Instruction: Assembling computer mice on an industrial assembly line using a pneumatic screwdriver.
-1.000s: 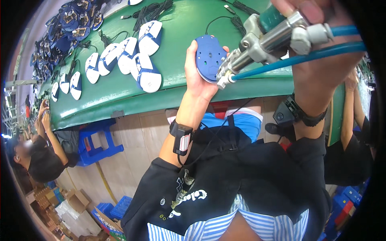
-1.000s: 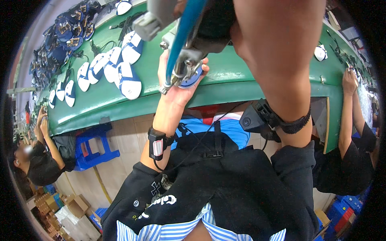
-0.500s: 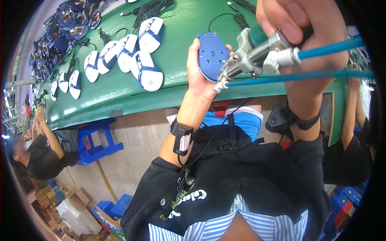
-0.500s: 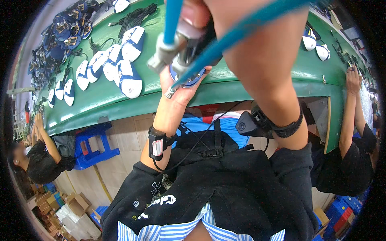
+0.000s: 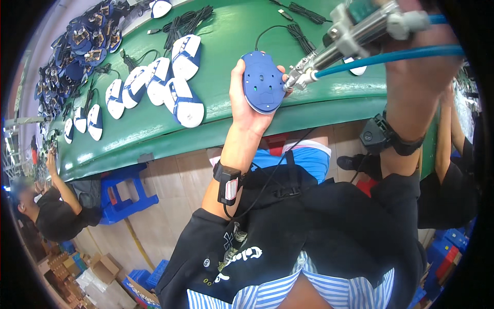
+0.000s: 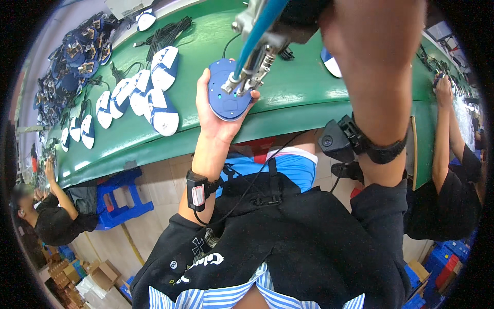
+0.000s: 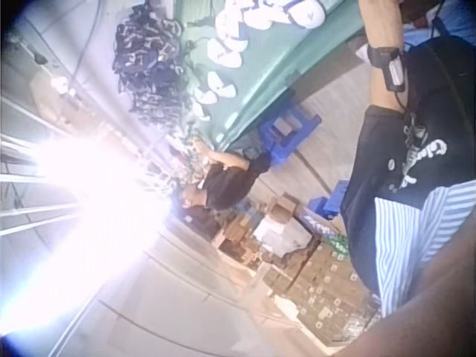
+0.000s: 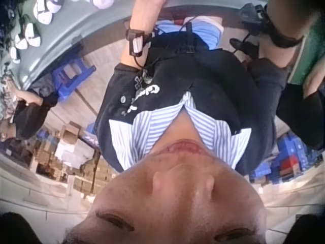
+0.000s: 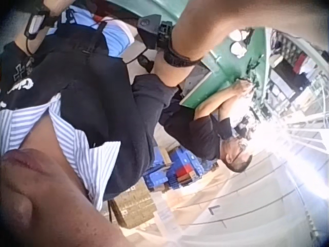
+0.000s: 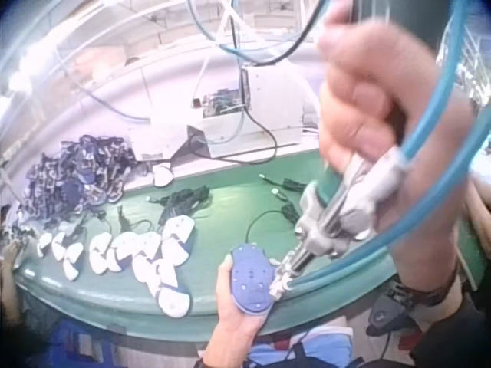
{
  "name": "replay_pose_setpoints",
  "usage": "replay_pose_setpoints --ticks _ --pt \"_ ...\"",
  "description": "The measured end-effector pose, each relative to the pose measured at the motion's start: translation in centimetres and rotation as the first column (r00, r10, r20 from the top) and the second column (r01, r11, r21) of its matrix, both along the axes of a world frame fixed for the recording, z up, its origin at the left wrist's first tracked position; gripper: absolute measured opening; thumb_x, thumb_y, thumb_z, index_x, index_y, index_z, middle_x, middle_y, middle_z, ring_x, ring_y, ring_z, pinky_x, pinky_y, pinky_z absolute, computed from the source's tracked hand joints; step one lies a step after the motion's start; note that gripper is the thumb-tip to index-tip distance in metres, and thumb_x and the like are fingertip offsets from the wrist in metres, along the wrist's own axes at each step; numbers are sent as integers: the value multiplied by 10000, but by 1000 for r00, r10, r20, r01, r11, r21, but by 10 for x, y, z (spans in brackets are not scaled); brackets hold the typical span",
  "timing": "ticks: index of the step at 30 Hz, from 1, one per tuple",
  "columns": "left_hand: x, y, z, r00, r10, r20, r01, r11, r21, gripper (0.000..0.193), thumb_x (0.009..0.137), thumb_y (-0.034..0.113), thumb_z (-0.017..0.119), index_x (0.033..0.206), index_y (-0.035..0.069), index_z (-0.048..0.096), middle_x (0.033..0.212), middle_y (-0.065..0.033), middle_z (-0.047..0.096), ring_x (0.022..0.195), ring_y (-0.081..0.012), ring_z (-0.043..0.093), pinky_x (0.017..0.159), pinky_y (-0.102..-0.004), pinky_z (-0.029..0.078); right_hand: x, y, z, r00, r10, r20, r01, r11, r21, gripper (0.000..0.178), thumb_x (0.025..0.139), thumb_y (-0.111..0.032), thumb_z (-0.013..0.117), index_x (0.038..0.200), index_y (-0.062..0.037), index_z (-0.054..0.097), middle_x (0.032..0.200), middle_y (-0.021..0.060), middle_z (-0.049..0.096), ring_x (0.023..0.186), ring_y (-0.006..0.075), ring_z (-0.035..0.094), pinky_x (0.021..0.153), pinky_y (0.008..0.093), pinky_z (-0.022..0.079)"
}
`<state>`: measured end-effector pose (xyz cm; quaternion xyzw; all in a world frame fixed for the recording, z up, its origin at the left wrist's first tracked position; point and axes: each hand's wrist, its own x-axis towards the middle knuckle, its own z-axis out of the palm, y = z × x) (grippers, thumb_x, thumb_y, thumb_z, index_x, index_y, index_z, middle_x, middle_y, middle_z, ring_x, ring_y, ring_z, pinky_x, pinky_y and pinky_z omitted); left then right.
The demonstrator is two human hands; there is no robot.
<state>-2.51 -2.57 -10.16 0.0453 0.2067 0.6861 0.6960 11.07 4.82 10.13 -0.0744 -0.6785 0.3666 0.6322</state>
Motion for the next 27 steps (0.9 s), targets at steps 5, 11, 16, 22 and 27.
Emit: replay_pose_setpoints --ticks 5,11,16,22,27 --pt "4 6 2 1000 -5 10 5 1000 5 458 987 525 472 1204 136 576 1048 -182 643 895 -264 671 731 -459 600 -17 -28 -1 993 -103 -52 88 966 -242 189 942 -147 603 1084 -47 527 632 -57 424 455 27 413 422 189 396" --pt "4 10 -11 1000 0 -24 0 1000 -7 469 986 533 472 1196 127 580 1051 -175 645 909 -266 673 745 -474 600 -24 -16 -30 988 -141 -68 127 976 -179 206 933 -142 609 1095 -54 517 623 -47 424 443 34 402 422 194 381" --pt "5 9 -17 1000 -17 -7 17 1000 -3 556 991 513 480 1327 73 527 1204 -176 625 993 -353 606 784 -439 543 -12 0 -42 998 -40 -58 30 986 -164 198 930 -130 606 1089 -48 522 606 -49 420 435 36 398 420 200 383" --pt "-1 16 -26 1000 12 16 -12 1000 19 529 997 508 470 1297 77 538 1222 -165 616 997 -362 613 789 -457 554 -14 -30 -28 991 -91 -95 45 914 -403 136 911 -68 596 1025 -40 528 550 -46 414 406 57 418 393 215 377" --pt "2 3 28 992 -12 -122 15 1000 26 429 1006 471 495 1166 82 579 997 -124 655 921 -267 680 731 -423 598 -14 13 -25 923 267 -278 -280 960 -9 413 906 -149 693 1223 -12 465 671 30 571 373 108 458 356 260 457"
